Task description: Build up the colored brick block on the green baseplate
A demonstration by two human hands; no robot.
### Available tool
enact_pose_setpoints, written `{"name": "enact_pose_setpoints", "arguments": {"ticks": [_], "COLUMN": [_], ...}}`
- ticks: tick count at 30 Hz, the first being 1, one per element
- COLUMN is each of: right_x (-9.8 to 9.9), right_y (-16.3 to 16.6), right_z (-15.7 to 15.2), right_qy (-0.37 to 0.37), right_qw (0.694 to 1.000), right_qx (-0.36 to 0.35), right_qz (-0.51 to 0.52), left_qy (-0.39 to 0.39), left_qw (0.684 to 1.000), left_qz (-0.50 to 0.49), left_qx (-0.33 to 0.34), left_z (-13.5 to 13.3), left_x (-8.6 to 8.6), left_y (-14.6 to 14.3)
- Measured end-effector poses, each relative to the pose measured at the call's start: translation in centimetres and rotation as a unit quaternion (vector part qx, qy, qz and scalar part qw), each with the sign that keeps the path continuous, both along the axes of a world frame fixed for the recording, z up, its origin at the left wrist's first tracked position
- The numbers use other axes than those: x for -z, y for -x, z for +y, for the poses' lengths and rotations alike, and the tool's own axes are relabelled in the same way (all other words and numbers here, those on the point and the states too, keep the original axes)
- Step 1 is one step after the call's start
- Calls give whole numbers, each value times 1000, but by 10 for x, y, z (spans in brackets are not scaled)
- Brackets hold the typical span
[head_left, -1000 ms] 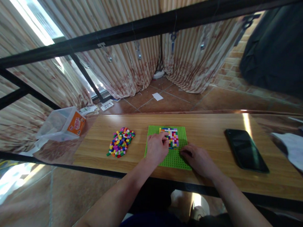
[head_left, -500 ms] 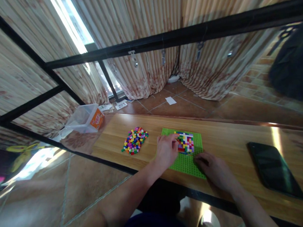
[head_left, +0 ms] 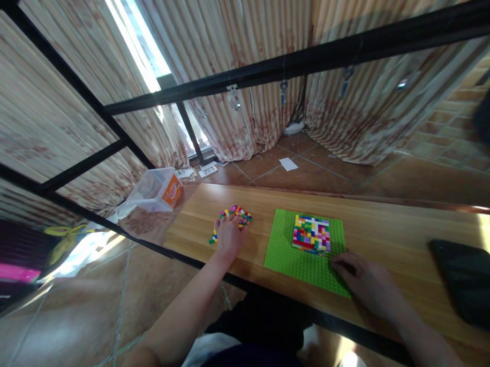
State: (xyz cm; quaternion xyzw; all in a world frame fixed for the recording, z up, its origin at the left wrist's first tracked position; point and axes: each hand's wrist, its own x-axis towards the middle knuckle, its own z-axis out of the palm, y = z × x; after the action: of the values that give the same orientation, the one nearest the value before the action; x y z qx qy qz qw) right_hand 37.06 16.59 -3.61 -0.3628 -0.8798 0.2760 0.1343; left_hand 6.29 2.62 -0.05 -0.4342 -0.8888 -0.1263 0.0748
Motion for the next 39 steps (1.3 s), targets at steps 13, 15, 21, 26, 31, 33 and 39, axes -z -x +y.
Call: {"name": "enact_pose_setpoints", "arguments": {"ticks": [13, 15, 21, 26, 31, 33, 39], "right_x": [-4, -4, -8, -12, -14, -14, -12], "right_y": [2, 2, 3, 4, 4, 4, 5], "right_z": [-2, -2, -3, -5, -5, -5, -5], "right_qy": [-8, -7, 2, 9, 15, 17, 9], "right_qw": [1000, 1000, 1000, 1000, 1000, 1000, 1000], "right_qx": [-5, -6, -8, -2, -3, -4, 0], "right_qz": [-10, -12, -7, -6, -8, -9, -9], "left_qy": [19, 9, -29, -38, -31, -30, -44], "left_qw": [1000, 998, 977, 962, 956, 955, 956], "left_qz": [7, -9, -70, -78, -67, -63, -65], "left_qx": [18, 57, 197, 260, 283, 287, 283], "left_z": [4, 7, 28, 53, 68, 71, 75], "left_x": [-6, -9, -21, -29, -26, -23, -19], "left_y": [-13, -23, -66, -84, -89, -90, -90]}}
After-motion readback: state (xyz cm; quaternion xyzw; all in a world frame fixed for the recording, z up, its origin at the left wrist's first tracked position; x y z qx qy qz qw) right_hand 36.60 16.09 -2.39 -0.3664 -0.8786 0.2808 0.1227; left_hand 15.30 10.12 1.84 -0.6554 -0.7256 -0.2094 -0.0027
